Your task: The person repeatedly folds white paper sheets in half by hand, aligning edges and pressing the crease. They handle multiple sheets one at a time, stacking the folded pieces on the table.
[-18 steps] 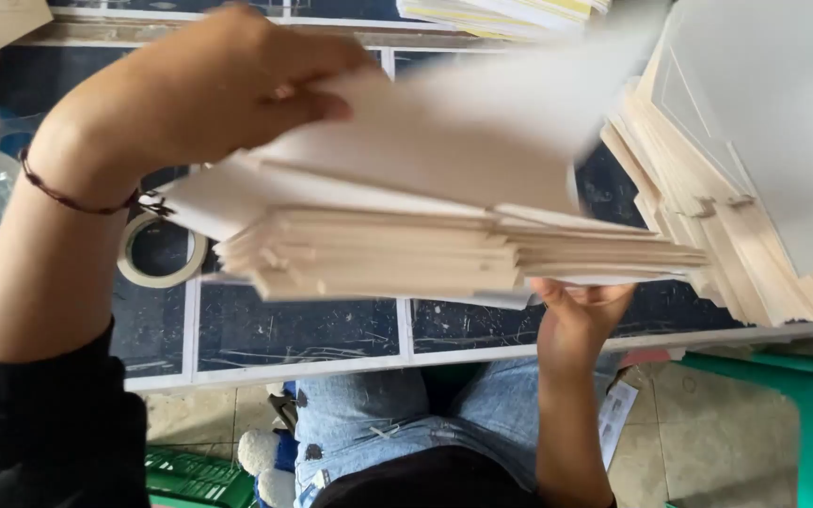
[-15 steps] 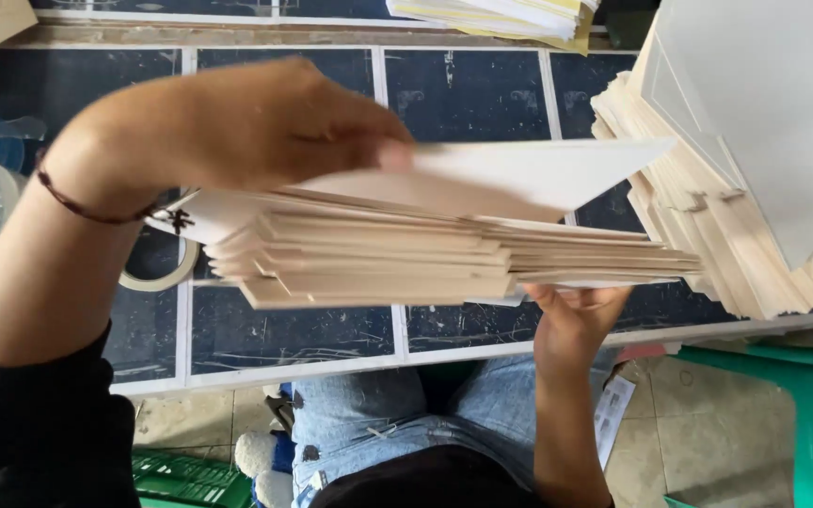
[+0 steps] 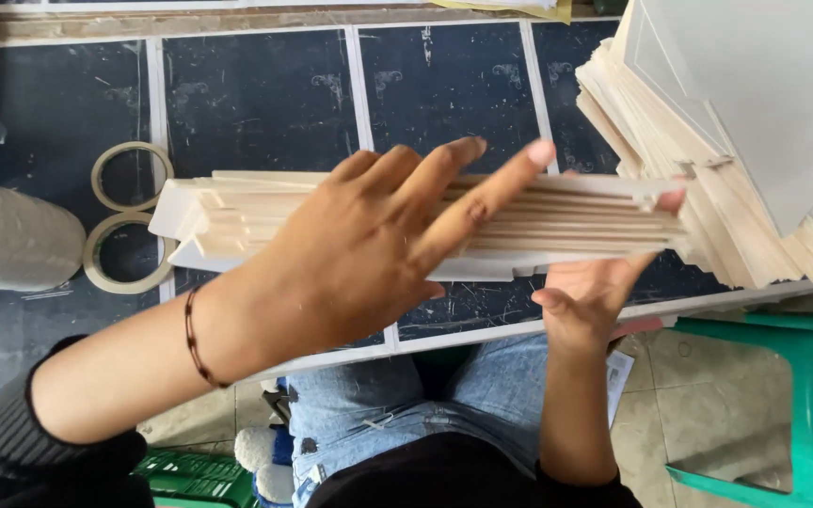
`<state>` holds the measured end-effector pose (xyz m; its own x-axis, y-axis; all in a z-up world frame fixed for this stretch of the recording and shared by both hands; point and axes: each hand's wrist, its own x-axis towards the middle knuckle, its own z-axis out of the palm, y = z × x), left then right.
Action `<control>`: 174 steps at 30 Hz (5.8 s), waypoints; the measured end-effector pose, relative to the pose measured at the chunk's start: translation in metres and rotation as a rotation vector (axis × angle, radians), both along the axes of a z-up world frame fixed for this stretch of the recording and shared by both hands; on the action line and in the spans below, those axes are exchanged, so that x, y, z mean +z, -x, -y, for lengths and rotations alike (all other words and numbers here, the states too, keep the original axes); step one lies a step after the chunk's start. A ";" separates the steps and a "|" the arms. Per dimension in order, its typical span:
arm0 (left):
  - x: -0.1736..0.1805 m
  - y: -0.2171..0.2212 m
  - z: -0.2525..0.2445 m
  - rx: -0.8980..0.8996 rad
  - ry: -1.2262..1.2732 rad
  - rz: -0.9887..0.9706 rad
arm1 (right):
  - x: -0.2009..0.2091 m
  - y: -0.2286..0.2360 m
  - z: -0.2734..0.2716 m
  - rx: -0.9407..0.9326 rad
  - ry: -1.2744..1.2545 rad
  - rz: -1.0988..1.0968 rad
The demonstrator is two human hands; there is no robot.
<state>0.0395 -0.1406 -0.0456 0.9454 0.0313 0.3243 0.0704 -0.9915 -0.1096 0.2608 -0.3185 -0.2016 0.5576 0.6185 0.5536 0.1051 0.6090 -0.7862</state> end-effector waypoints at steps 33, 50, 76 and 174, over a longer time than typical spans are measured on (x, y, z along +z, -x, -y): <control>-0.054 0.112 -0.006 0.005 0.728 0.392 | 0.008 0.051 0.026 0.050 0.203 -0.040; -0.029 0.105 0.014 0.128 0.694 0.508 | -0.011 0.042 0.012 -0.041 0.209 0.039; -0.024 0.101 0.039 0.202 0.552 0.427 | 0.118 0.060 0.055 -0.627 0.769 1.410; -0.192 0.028 0.054 0.484 0.766 0.117 | 0.019 0.070 -0.057 0.184 0.755 0.623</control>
